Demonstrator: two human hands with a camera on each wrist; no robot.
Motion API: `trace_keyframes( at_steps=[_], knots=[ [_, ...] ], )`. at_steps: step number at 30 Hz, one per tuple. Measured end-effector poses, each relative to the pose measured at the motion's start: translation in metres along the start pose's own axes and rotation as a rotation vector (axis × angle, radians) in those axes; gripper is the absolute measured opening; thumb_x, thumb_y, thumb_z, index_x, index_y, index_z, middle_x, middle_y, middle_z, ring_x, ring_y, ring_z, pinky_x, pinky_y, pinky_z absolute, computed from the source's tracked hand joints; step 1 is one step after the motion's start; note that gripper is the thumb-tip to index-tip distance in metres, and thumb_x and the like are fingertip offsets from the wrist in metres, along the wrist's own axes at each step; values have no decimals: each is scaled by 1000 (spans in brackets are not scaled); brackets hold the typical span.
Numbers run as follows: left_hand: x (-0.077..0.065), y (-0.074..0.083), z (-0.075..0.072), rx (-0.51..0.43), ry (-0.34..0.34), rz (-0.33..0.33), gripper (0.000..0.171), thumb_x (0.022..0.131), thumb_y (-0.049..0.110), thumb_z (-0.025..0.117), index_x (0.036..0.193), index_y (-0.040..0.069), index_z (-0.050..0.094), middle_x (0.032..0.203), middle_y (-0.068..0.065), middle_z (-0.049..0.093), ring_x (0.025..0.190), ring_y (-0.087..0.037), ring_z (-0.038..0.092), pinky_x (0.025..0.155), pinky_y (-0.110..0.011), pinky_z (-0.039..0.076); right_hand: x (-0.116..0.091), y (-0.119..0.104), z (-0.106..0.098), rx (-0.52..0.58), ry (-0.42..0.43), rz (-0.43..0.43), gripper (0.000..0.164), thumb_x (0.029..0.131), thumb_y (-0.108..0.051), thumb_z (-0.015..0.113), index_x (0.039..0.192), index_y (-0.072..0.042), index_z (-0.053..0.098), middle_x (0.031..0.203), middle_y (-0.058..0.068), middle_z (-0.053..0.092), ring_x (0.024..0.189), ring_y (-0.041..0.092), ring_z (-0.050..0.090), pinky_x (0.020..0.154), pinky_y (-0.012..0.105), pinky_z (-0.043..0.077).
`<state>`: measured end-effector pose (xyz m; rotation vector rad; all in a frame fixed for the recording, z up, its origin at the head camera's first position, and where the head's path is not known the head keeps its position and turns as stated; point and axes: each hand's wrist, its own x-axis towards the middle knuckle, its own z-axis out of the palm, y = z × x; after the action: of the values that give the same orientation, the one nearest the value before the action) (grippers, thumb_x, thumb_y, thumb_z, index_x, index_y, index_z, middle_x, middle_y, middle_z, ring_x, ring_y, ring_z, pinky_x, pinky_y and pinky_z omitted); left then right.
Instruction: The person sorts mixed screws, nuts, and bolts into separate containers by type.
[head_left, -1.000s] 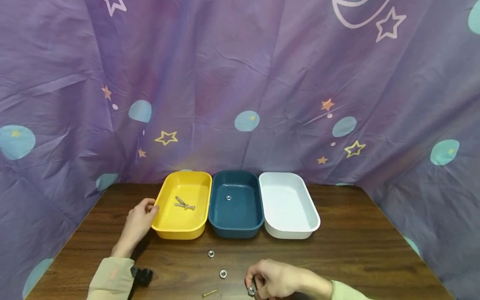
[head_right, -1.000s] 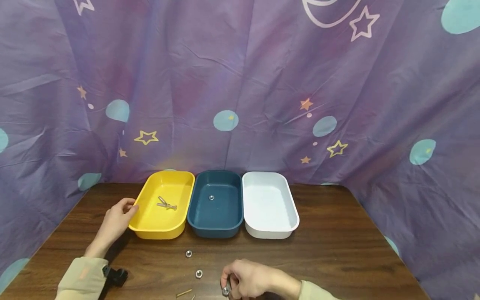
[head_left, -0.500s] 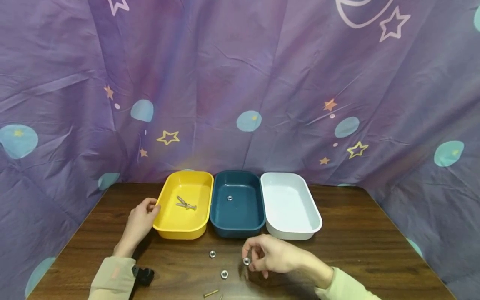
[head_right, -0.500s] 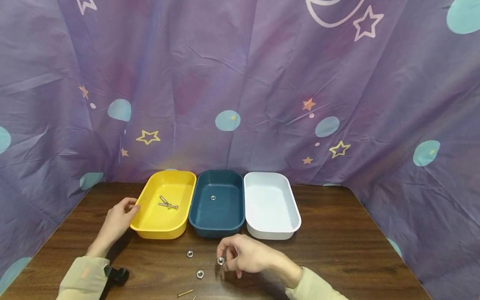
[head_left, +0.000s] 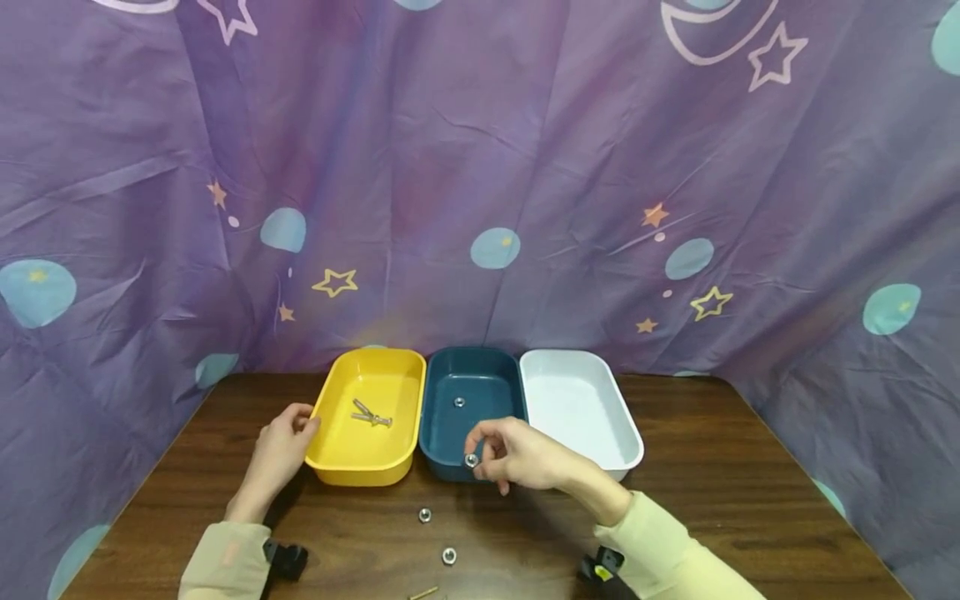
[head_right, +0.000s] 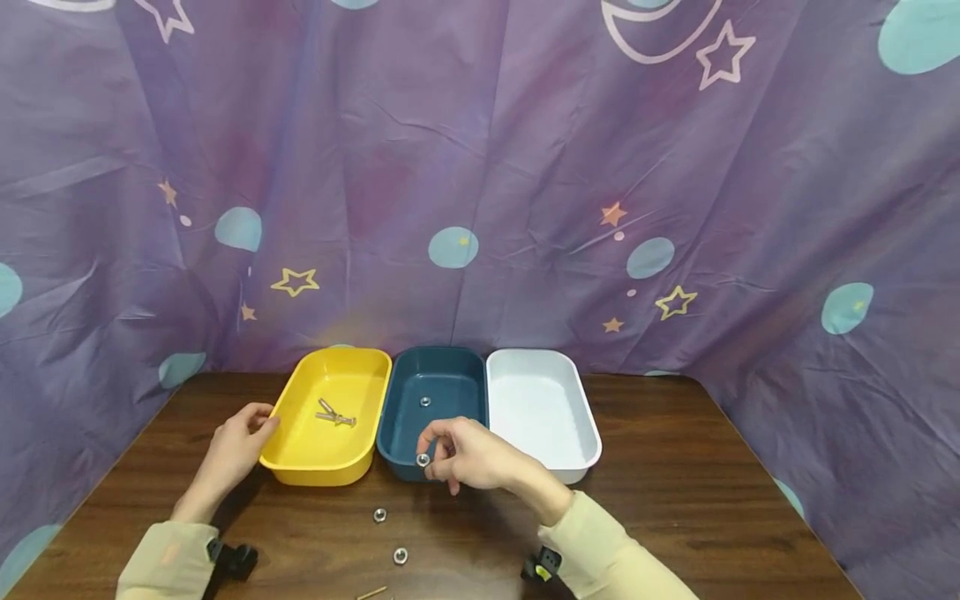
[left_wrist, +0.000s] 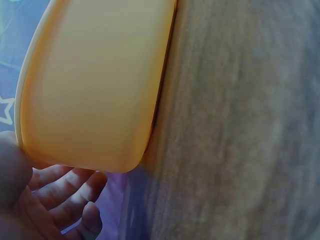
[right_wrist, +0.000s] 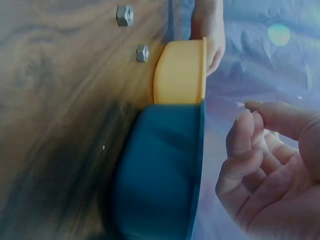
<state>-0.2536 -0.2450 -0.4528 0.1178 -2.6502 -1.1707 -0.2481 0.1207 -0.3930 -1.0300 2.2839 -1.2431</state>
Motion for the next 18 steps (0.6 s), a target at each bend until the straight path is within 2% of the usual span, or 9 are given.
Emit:
trace_keyframes(
  at_steps=[4,11,18],
  knots=[
    [-1,0,-1,-3,2,0,33,99,19,54,122,-4,57,104,-21,66,88,-30,63,72,-40,49,13,2,-1,-21,51,-3,20,84,6,65,100,-6,61,65,19,60,48,31,59,52,36,50],
    [-4,0,-1,-9,-7,-24,34,100,19,53,123,-5,56,106,-23,65,90,-30,63,75,-42,50,34,9,-2,-49,99,-6,19,83,4,68,98,-4,61,58,3,55,44,18,56,54,27,47],
    [-1,1,-1,-12,-7,-25,34,99,19,53,123,-4,56,107,-24,65,92,-32,63,77,-44,49,52,19,-4,-94,150,55,18,82,4,68,97,-4,62,58,1,55,41,13,49,45,26,43]
  ],
)
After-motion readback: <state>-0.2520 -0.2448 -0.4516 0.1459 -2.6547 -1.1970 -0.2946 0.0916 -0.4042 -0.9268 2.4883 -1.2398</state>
